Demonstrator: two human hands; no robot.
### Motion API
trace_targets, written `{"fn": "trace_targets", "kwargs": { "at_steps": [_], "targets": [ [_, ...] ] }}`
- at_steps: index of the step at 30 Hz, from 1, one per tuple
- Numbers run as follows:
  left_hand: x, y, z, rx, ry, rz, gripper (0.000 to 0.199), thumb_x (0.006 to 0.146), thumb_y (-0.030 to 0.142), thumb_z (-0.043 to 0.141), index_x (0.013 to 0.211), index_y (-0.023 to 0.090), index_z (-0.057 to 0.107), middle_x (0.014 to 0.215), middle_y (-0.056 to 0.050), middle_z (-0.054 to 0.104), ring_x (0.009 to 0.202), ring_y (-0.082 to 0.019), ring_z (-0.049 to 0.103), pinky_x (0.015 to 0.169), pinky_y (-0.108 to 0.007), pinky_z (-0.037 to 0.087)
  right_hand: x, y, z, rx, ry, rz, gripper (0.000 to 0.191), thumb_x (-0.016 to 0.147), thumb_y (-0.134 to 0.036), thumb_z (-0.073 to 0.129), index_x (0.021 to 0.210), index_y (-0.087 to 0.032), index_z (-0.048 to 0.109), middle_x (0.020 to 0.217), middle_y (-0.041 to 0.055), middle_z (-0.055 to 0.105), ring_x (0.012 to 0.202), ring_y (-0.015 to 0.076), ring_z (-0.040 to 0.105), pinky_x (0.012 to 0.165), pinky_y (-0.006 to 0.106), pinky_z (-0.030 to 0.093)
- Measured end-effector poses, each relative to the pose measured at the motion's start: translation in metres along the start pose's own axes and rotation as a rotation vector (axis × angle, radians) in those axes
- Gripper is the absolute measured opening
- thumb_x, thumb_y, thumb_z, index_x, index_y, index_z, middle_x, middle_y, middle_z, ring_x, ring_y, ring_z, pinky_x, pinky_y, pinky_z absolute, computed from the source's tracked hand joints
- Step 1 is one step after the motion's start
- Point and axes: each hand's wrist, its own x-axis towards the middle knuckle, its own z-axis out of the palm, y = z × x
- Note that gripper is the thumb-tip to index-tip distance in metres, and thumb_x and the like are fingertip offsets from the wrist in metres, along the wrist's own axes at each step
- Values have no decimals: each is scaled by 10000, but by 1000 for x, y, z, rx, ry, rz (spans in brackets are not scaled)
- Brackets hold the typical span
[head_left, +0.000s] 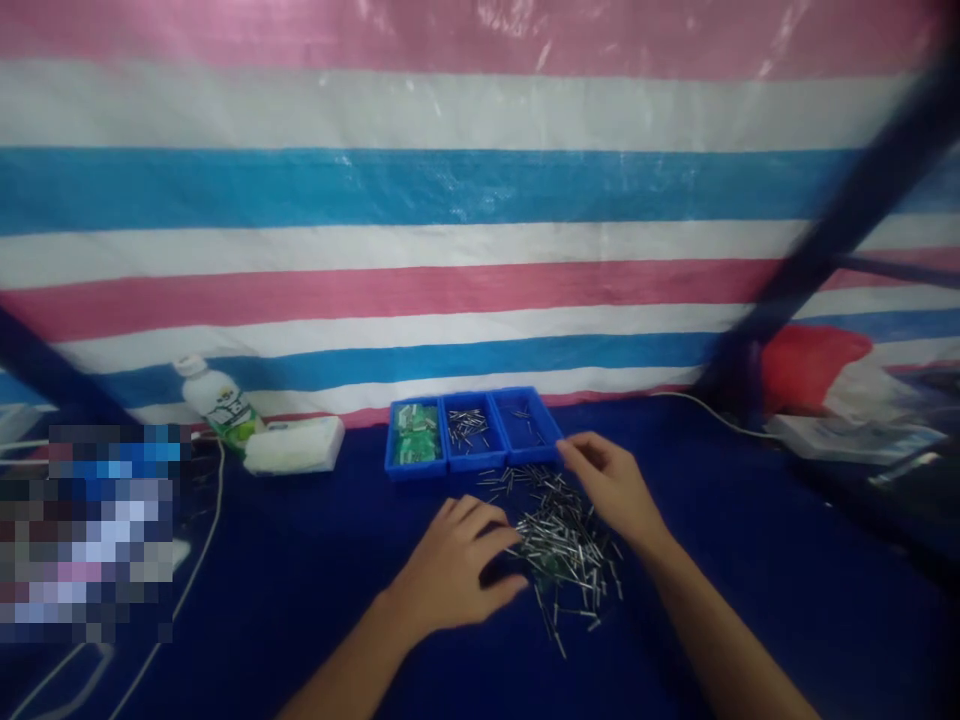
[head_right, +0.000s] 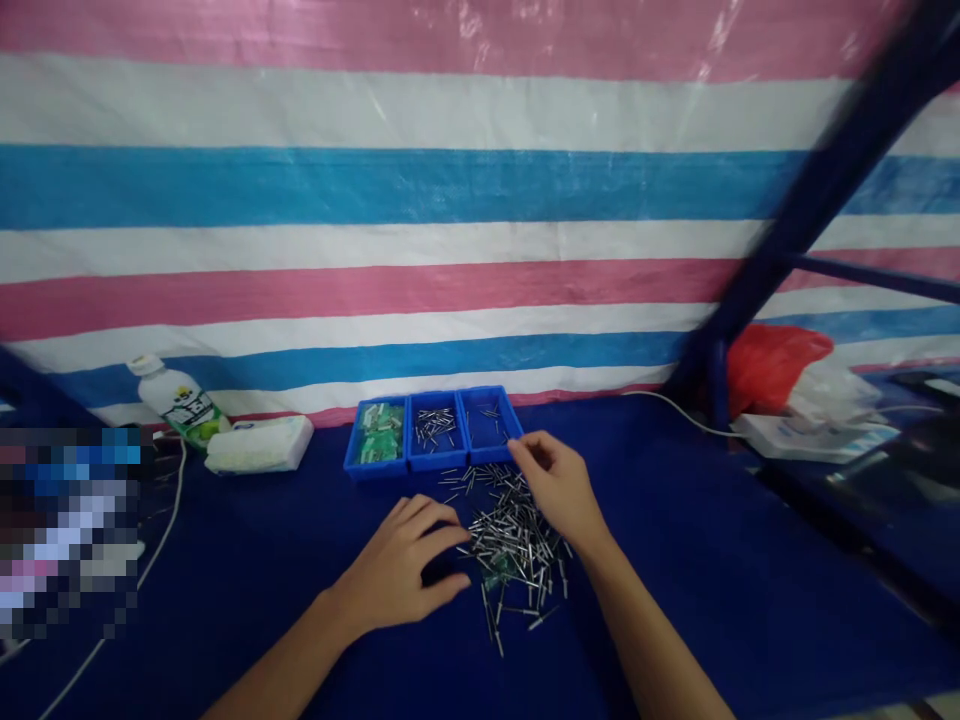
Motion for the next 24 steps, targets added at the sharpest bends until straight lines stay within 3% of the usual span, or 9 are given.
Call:
{"fn": "trace_targets", "kwargs": {
  "at_steps": [3, 5, 7, 11, 18, 24],
  "targets": [
    [0, 9, 3, -1, -18, 84, 346, 860, 440, 695, 1151, 262, 642, 1163, -22, 622, 1053, -236, 525, 896, -416, 383, -38, 17, 0, -270, -101, -57, 428, 918, -542, 552, 1160, -204, 653, 1179, 108, 683, 1093, 283, 633, 946, 433, 493],
    [-1, 13, 6, -14, -33, 136, 348, 843, 446, 711, 1131, 259, 654, 1130, -22, 624, 1031, -230, 526, 875, -402, 372, -64, 28, 1, -519, -154, -89, 603, 913, -591, 527, 1384, -215, 541, 1471, 150, 504, 1376, 361, 430, 1094, 558, 374],
    [-1, 17, 8, -31, -65, 179, 351, 831, 435, 726, 1139, 279, 661, 1083, -15, 617, 994, -220, 526, 847, -384, 363, -82, 35, 5, -708, -215, -102, 680, 926, -612, 483, 1506, -265, 409, 1596, 118, 345, 1484, 381, 235, 1148, 627, 265],
    [-3, 20, 8, -31, -129, 203, 283, 847, 386, 727, 1120, 324, 687, 980, 2, 584, 912, -189, 511, 807, -353, 349, -95, 32, 24, -843, -281, -89, 659, 976, -592, 365, 1555, -279, 318, 1645, 98, 229, 1513, 366, 137, 1154, 676, 186],
    [-3, 6, 3, -41, -142, 164, 140, 863, 387, 736, 901, 253, 724, 926, 3, 599, 911, -179, 516, 821, -344, 337, -89, 7, 58, -832, -261, -46, 578, 1008, -479, 335, 1500, -193, 435, 1605, 168, 308, 1499, 371, 189, 1166, 658, 157],
    [-7, -7, -8, -75, -153, 114, 84, 873, 324, 732, 846, 247, 712, 930, 19, 625, 910, -166, 531, 818, -333, 339, -86, -2, 79, -811, -253, -37, 561, 1007, -459, 342, 1475, -176, 470, 1605, 186, 295, 1496, 388, 191, 1161, 663, 151]
  ]
}}
